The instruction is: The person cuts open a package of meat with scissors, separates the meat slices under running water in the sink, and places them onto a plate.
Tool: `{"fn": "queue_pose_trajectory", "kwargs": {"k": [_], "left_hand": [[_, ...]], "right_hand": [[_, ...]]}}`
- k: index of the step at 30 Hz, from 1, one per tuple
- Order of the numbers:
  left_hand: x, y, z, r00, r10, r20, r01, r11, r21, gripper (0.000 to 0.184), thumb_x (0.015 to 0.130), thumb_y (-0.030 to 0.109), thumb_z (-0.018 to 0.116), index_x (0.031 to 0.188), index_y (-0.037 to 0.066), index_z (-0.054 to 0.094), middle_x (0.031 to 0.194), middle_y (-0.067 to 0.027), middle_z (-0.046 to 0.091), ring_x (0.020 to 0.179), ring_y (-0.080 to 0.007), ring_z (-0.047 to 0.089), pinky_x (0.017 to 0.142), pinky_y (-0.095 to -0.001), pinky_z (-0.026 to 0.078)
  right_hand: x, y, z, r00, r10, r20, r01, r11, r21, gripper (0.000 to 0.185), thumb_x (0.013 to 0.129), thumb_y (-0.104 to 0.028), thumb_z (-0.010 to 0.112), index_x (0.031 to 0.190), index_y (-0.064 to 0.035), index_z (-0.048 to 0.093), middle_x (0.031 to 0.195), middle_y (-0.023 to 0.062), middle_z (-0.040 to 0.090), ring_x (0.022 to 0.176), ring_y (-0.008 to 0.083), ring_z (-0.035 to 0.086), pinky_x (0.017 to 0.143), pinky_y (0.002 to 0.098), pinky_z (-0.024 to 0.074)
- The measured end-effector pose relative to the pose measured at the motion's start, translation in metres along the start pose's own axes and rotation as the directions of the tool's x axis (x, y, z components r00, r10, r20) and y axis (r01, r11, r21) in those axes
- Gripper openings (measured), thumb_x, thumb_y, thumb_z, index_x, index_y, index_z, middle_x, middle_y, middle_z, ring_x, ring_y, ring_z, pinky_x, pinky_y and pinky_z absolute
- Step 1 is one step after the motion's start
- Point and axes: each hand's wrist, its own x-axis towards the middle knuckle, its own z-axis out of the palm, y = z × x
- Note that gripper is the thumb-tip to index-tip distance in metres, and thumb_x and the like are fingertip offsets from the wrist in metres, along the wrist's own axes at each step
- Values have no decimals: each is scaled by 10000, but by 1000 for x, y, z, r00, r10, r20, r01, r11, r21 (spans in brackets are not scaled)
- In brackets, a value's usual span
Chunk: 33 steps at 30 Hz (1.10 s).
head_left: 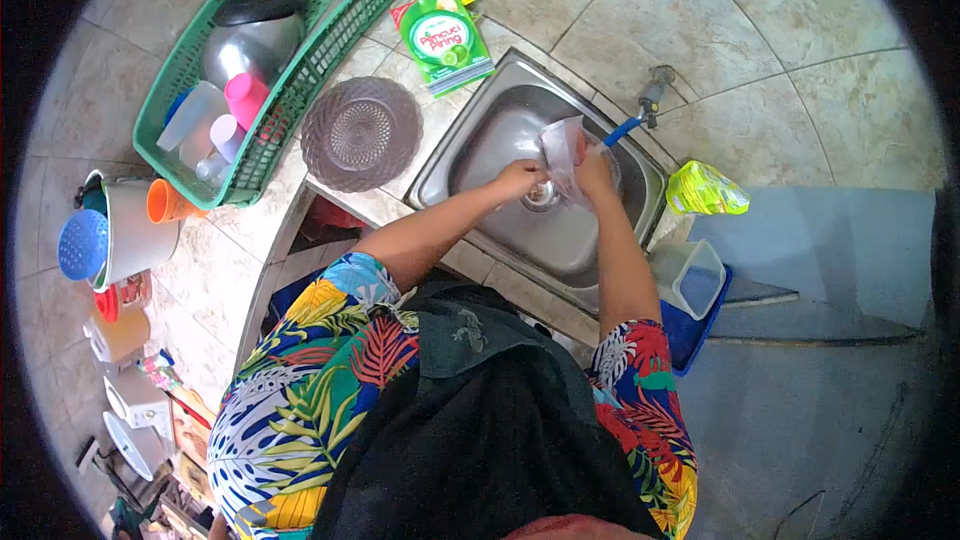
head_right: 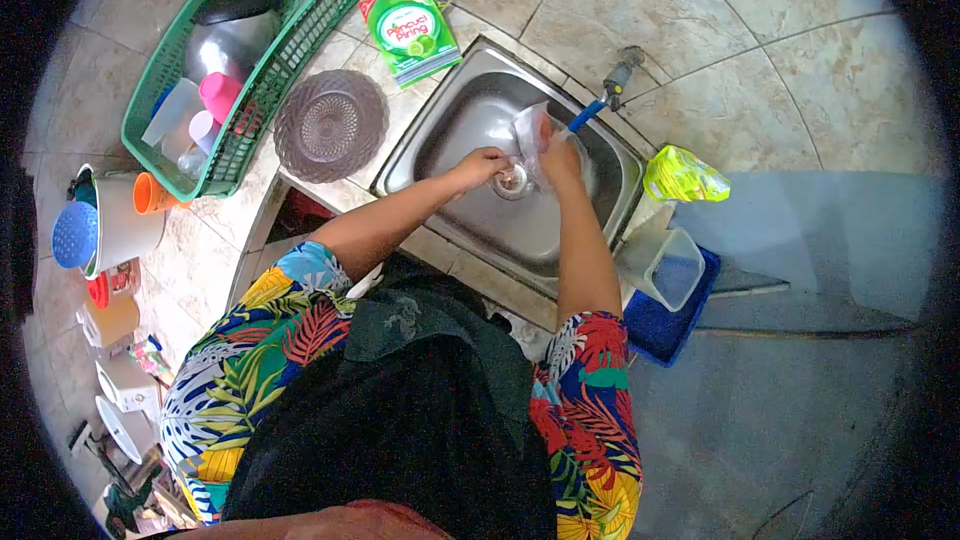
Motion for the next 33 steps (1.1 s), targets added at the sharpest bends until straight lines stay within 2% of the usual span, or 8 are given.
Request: {"fn": "queue_pose_trajectory", "kwargs": {"k": [4, 6, 9, 12, 24, 27, 30, 33], "left_hand": [[-28, -2, -15, 993, -98, -63, 101, 994, 31, 264, 835, 290, 565, 939, 50, 604, 871, -41, 615, 790, -113, 558, 620, -251, 418], [-38, -5, -19, 989, -126, -81, 127, 992, -1, 255, 839, 292, 560, 941, 61, 598, 883, -38, 616, 793, -115, 561, 615, -249, 414], [-46, -14, -28, 986, -145, -82, 145, 989, 1, 260, 844, 292, 554, 982, 72, 575, 917, -26, 617, 802, -118, 564, 627, -255, 411], [-54, -13, -33, 982, -174, -76, 174, 985, -9, 274, 844, 299, 556, 1006, 78, 557, 938, -17, 614, 804, -115, 562, 639, -257, 408], [-52, -24, -37, 984, -174, -49, 174, 985, 11, 220, 833, 276, 554, 965, 101, 574, 931, 8, 618, 796, -96, 562, 593, -240, 394], [-46, -32, -36, 982, -186, -44, 187, 982, 21, 218, 830, 271, 558, 968, 103, 575, 935, 8, 620, 793, -92, 562, 581, -234, 394], [-48, -34, -38, 987, -154, -44, 154, 988, -7, 223, 830, 274, 561, 971, 103, 576, 938, 8, 622, 795, -94, 564, 587, -237, 397], [-50, -29, -41, 976, -200, -82, 202, 979, 9, 211, 831, 263, 562, 967, 103, 577, 920, 9, 622, 792, -94, 562, 575, -232, 395]], "right_hand": [[-13, -14, -39, 997, 45, 58, -50, 995, 86, 306, 804, -286, 522, 1003, -56, 561, 905, 220, 600, 861, 394, 578, 749, 436, 443], [-11, -12, -44, 1000, 16, 10, -18, 981, 196, 261, 784, -159, 521, 1006, -29, 570, 970, 248, 586, 922, 387, 567, 770, 439, 444], [9, 25, -27, 994, -57, 90, 46, 993, 113, 398, 730, -281, 617, 1049, -50, 561, 988, 186, 609, 936, 343, 579, 796, 385, 441], [-1, 18, -32, 991, 33, 133, -46, 994, 101, 400, 712, -255, 640, 1032, -29, 560, 987, 193, 602, 940, 343, 573, 786, 386, 439], [-45, -9, -57, 982, -37, 187, -11, 969, 249, 295, 785, -223, 548, 986, -9, 579, 949, 222, 601, 899, 367, 576, 775, 411, 439], [-28, 12, -43, 982, -81, 173, 55, 987, 149, 306, 794, -233, 546, 1017, -26, 579, 973, 230, 597, 923, 369, 574, 790, 406, 439], [-42, -15, -67, 962, -2, 273, -56, 978, 202, 321, 804, -251, 547, 1033, -28, 577, 984, 234, 596, 939, 372, 572, 799, 402, 440], [-34, 11, -49, 980, -47, 194, 8, 981, 196, 328, 808, -258, 553, 1031, -18, 573, 989, 221, 602, 935, 360, 578, 801, 398, 439]]}}
